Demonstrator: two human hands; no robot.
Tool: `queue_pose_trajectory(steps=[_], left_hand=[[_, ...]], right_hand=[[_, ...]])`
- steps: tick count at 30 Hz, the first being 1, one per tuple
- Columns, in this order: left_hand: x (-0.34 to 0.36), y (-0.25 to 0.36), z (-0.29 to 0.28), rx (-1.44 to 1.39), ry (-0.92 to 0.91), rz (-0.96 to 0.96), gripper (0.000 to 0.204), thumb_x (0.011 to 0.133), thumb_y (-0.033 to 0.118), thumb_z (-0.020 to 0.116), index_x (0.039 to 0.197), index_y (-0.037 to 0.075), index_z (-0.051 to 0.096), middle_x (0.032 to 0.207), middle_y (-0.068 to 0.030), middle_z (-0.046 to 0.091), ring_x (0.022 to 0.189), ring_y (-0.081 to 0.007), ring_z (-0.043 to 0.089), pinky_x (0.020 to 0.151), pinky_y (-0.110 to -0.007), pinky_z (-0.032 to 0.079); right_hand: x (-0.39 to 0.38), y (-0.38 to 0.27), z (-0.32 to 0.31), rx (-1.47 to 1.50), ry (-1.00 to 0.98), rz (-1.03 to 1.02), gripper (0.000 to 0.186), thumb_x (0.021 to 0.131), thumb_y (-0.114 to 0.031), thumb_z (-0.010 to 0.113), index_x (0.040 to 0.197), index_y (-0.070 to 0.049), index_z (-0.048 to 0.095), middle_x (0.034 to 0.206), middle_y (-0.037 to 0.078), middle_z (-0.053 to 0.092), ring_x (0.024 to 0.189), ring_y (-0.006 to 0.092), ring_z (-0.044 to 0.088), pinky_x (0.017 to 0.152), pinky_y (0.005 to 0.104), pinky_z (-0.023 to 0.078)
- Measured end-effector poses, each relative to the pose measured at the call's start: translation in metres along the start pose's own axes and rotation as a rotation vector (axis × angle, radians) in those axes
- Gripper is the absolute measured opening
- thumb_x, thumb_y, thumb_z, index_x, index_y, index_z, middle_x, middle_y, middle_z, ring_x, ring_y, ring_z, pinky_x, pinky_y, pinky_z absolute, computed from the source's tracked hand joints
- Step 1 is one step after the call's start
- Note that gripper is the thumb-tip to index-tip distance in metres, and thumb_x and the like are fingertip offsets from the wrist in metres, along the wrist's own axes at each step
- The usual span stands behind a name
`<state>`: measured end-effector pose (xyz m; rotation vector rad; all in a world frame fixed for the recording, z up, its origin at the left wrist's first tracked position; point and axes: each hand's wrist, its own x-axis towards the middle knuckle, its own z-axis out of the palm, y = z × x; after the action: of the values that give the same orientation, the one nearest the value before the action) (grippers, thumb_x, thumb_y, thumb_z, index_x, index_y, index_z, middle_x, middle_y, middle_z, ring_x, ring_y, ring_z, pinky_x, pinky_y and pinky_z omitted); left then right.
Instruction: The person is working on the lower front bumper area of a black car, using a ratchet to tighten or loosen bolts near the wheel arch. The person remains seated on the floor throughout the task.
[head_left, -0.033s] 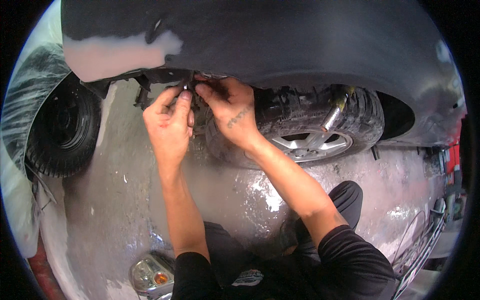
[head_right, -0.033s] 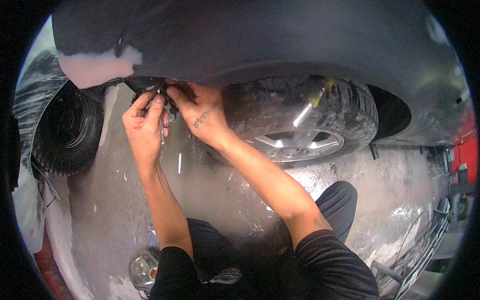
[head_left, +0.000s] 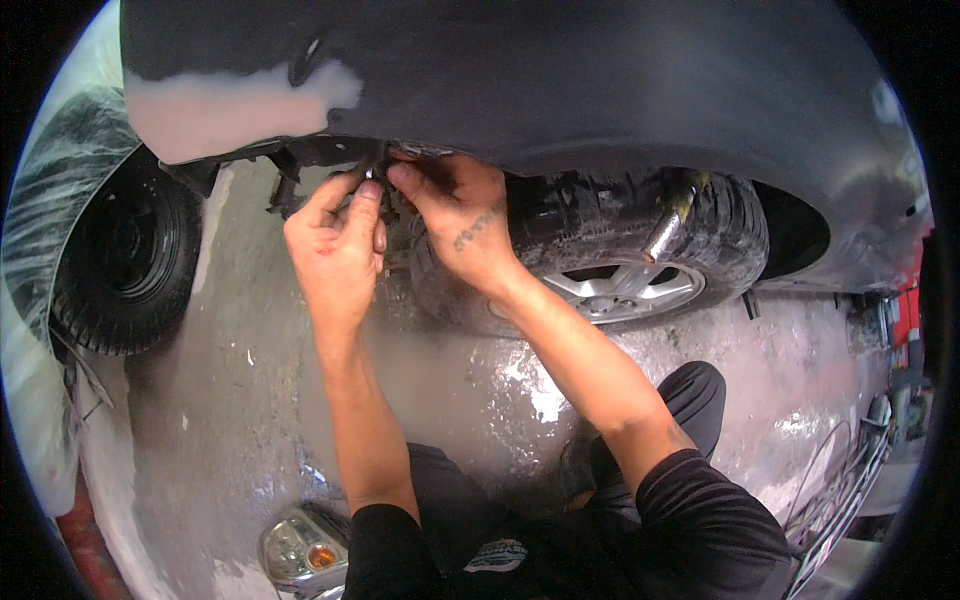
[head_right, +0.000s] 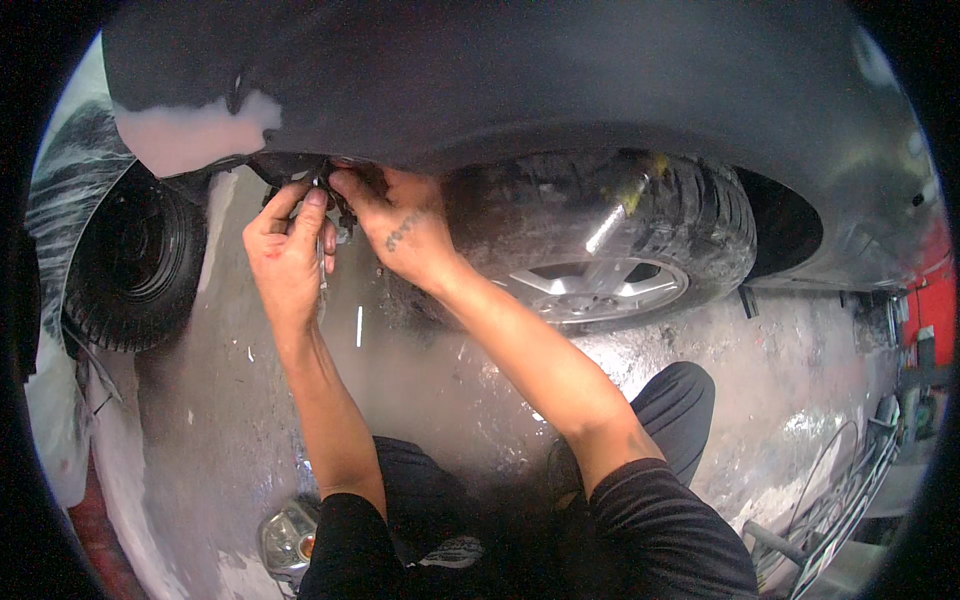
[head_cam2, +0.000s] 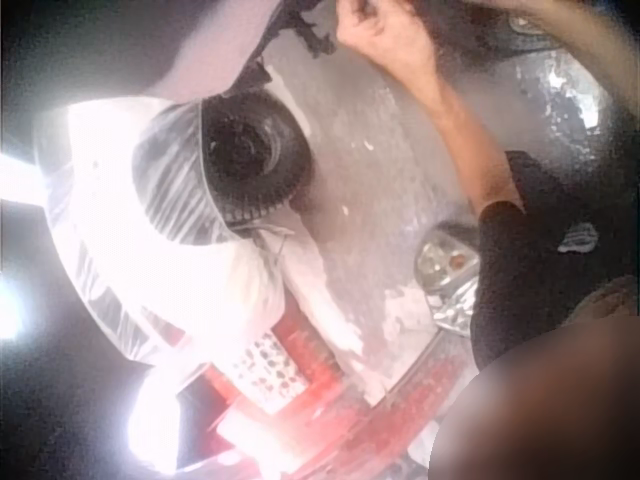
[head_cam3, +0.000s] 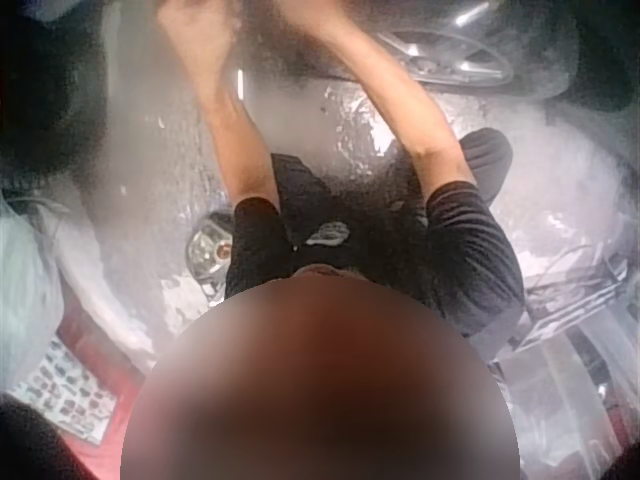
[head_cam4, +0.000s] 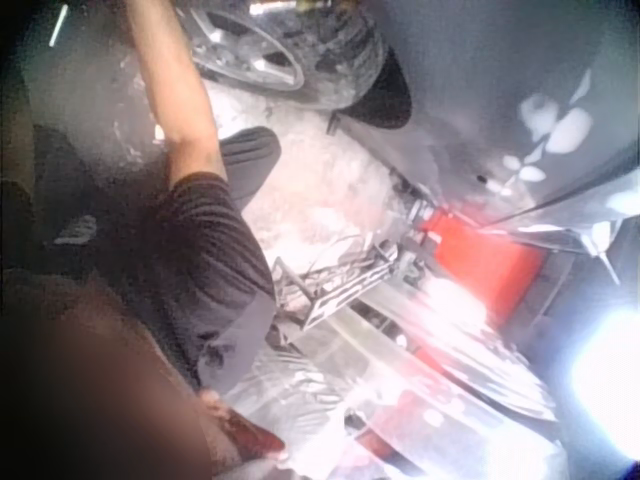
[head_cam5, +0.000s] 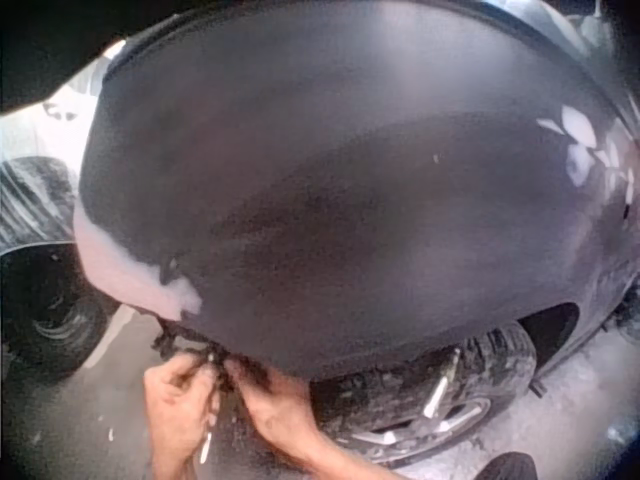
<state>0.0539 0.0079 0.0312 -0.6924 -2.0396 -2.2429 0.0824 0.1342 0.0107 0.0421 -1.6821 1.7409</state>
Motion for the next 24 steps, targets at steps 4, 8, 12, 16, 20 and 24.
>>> queue_pose_trajectory(steps=[4, 8, 12, 16, 20, 24], left_hand=[[0.002, 0.000, 0.002, 0.016, 0.009, 0.012, 0.019, 0.096, 0.012, 0.066, 0.105, -0.004, 0.069, 0.069, -0.0014, 0.060, 0.053, -0.0051, 0.050, 0.043, -0.021, 0.037], [0.001, -0.002, 0.002, 0.000, 0.020, 0.027, 0.018, 0.096, 0.012, 0.066, 0.104, -0.004, 0.070, 0.070, -0.0015, 0.060, 0.055, -0.0051, 0.050, 0.044, -0.021, 0.038], [0.004, -0.006, 0.001, 0.012, 0.008, 0.090, 0.017, 0.096, 0.011, 0.066, 0.104, -0.004, 0.070, 0.072, -0.0020, 0.060, 0.056, -0.0061, 0.051, 0.045, -0.022, 0.039], [0.005, -0.008, 0.000, 0.018, 0.022, 0.094, 0.018, 0.096, 0.010, 0.066, 0.106, -0.004, 0.070, 0.074, -0.0026, 0.061, 0.057, -0.0070, 0.051, 0.046, -0.022, 0.040], [0.004, -0.011, 0.000, -0.020, 0.014, 0.133, 0.019, 0.097, 0.009, 0.065, 0.110, -0.005, 0.069, 0.077, -0.0030, 0.062, 0.058, -0.0073, 0.052, 0.047, -0.023, 0.041], [0.005, -0.014, -0.002, -0.011, -0.005, 0.112, 0.020, 0.097, 0.009, 0.065, 0.111, -0.005, 0.069, 0.078, -0.0034, 0.063, 0.059, -0.0074, 0.053, 0.047, -0.022, 0.041]], right_hand=[[0.012, -0.002, -0.005, 0.325, -0.092, 0.188, 0.014, 0.093, -0.011, 0.069, 0.099, 0.002, 0.067, 0.082, 0.008, 0.068, 0.073, 0.0124, 0.064, 0.066, 0.0263, 0.052], [0.001, -0.002, -0.004, 0.433, -0.034, 0.177, 0.013, 0.094, -0.010, 0.067, 0.099, 0.002, 0.066, 0.081, 0.007, 0.067, 0.071, 0.0128, 0.063, 0.063, 0.0258, 0.052], [-0.004, -0.002, 0.001, 0.144, -0.002, 0.016, 0.012, 0.096, -0.010, 0.065, 0.099, 0.002, 0.067, 0.080, 0.006, 0.066, 0.069, 0.0127, 0.063, 0.060, 0.0257, 0.050], [0.013, -0.002, -0.006, 0.174, -0.103, 0.113, 0.015, 0.095, -0.013, 0.066, 0.098, 0.002, 0.066, 0.078, 0.006, 0.066, 0.064, 0.0127, 0.061, 0.059, 0.0254, 0.049], [0.012, 0.003, -0.009, 0.342, -0.152, 0.290, 0.017, 0.094, -0.015, 0.066, 0.097, 0.002, 0.066, 0.078, 0.007, 0.066, 0.061, 0.0139, 0.060, 0.057, 0.0255, 0.048], [0.005, 0.006, 0.001, -0.374, 0.046, -0.371, 0.015, 0.094, -0.011, 0.065, 0.098, 0.004, 0.065, 0.083, 0.010, 0.069, 0.066, 0.0157, 0.063, 0.062, 0.0278, 0.050]])
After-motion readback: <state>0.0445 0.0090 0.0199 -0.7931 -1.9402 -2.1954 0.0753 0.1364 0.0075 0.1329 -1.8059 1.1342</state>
